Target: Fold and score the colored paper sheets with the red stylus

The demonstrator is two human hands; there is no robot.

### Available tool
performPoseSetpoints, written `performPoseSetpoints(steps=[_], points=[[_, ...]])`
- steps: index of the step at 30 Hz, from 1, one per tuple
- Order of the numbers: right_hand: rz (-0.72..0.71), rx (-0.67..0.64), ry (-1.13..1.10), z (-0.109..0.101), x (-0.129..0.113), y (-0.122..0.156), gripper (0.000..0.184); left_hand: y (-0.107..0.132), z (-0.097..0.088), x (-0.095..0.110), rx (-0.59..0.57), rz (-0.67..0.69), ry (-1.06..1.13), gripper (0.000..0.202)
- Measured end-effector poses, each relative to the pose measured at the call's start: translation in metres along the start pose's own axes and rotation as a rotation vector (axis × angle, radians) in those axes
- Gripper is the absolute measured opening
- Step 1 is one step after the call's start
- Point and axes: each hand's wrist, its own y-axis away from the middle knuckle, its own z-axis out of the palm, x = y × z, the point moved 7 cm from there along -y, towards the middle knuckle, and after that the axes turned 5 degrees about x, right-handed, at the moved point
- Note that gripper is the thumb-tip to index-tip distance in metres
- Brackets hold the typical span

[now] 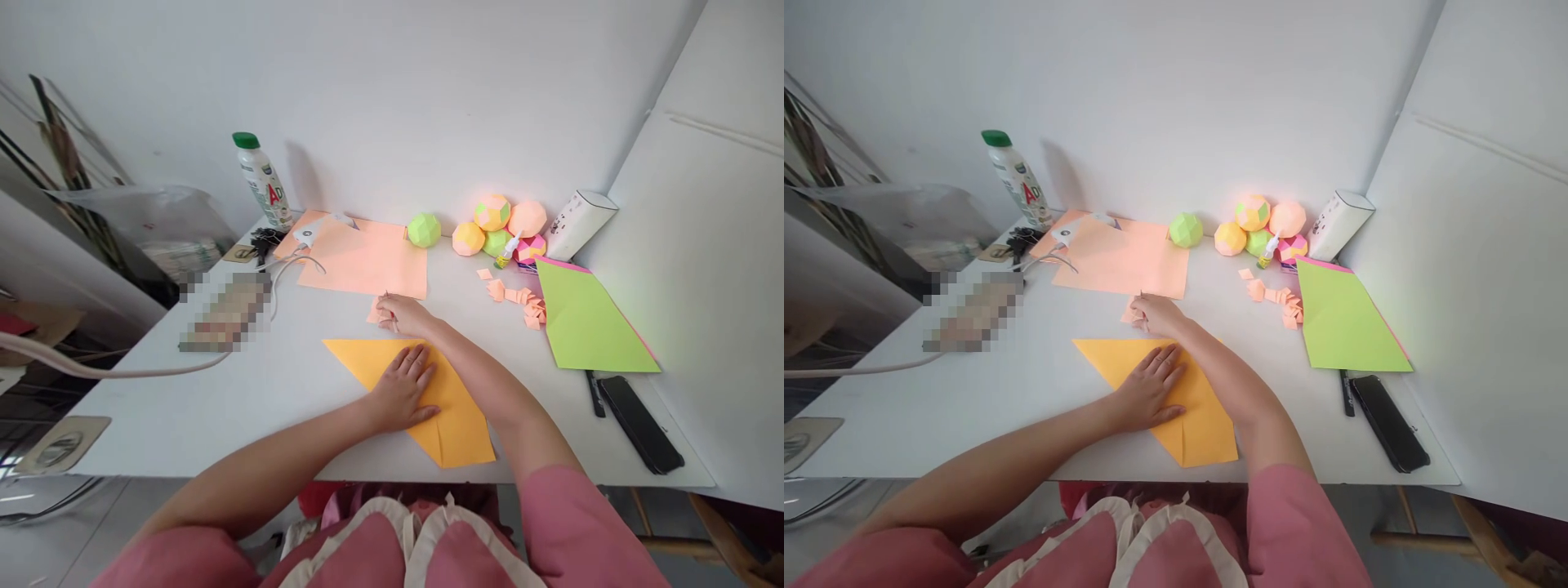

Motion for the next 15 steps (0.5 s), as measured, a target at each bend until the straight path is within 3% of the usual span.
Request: performPoseSetpoints(steps=[2, 6, 10, 13, 15], points=[[0.019, -0.001, 0.038, 0.002, 0.0, 0.003, 0.002, 0.0, 0.001, -0.003, -0.019, -0.016, 0.001, 0.078], [0.066, 0.041, 0.085, -0.008, 0.0, 0.016, 0.014, 0.0, 0.005, -0.007, -0.043, -0.03, 0.001, 0.08], [0.166, 0.162, 0.119, -0.05, 0.008, 0.042, 0.02, 0.002, 0.006, -0.008, -0.048, -0.019, -0.01, 0.079], [0.246, 0.284, 0.199, -0.086, 0.011, 0.083, 0.027, 0.004, 0.004, -0.008, -0.04, -0.014, -0.017, 0.076], [0.304, 0.356, 0.291, -0.098, 0.008, 0.116, 0.027, 0.005, 0.002, -0.009, -0.027, -0.012, -0.015, 0.075]])
